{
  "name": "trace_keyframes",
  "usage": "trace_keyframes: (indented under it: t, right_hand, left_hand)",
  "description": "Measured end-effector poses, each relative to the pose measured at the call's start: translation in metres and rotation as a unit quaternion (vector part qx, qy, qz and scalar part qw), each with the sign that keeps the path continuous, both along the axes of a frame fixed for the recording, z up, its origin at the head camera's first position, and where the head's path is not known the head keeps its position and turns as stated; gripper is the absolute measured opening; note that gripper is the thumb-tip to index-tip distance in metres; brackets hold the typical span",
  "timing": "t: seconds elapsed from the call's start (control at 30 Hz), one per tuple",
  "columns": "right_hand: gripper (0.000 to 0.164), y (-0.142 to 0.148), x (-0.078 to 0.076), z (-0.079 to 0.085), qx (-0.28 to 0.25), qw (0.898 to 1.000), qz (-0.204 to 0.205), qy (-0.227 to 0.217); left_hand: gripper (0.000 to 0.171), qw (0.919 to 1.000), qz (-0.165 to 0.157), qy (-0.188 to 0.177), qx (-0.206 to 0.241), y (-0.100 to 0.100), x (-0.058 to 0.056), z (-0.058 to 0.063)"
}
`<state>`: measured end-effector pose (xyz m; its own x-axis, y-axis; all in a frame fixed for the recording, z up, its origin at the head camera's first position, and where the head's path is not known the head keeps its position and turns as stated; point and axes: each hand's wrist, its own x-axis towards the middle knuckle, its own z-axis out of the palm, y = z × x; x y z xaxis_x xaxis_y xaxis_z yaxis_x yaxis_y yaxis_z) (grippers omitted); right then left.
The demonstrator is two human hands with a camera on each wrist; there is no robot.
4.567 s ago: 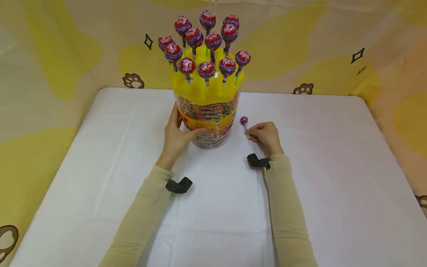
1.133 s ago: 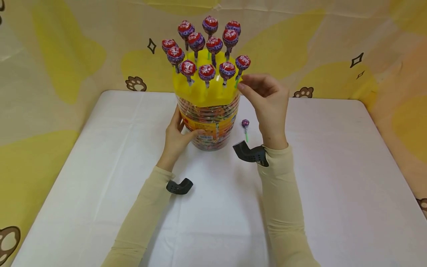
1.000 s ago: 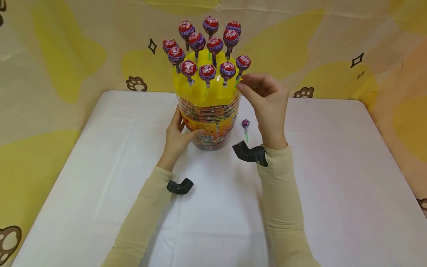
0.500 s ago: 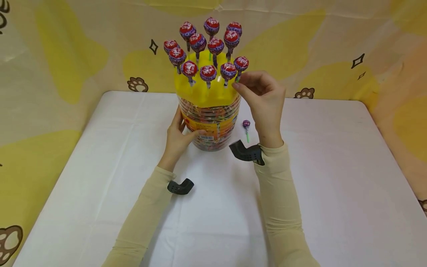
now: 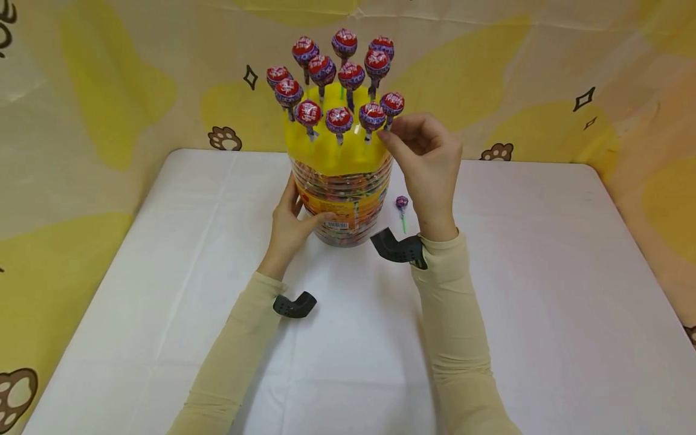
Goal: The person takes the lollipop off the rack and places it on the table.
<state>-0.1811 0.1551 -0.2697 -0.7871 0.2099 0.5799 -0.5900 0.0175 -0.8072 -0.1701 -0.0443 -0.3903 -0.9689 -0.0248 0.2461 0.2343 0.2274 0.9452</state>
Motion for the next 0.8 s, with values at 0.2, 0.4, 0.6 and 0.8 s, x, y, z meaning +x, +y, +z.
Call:
trace_keyframes:
  t: [0.2, 0.4, 0.6, 0.8]
  right_hand:
    - [0.005, 0.0007, 0.0002, 0.0004, -0.002, 1.000, -0.005, -0.003]
    - [0.004, 0.0012, -0.0002, 0.0016, -0.016, 1.000, 0.006, -0.009]
    - [0.004, 0.0023, -0.0006, 0.0031, -0.027, 1.000, 0.008, -0.014]
    - [0.005, 0.0042, 0.0003, 0.0044, -0.018, 1.000, 0.007, 0.001]
  left_hand:
    - [0.098, 1.0000, -0.001, 0.005, 0.002, 0.0008, 0.0002, -0.0003]
    - [0.099, 1.0000, -0.001, 0.007, 0.003, 0.0001, 0.0011, 0.0007]
    - [0.099, 1.0000, -0.001, 0.003, 0.005, -0.0004, 0.0015, 0.0014]
    - [0.100, 1.0000, 0.000, -0.003, 0.003, -0.0003, 0.0012, 0.0009]
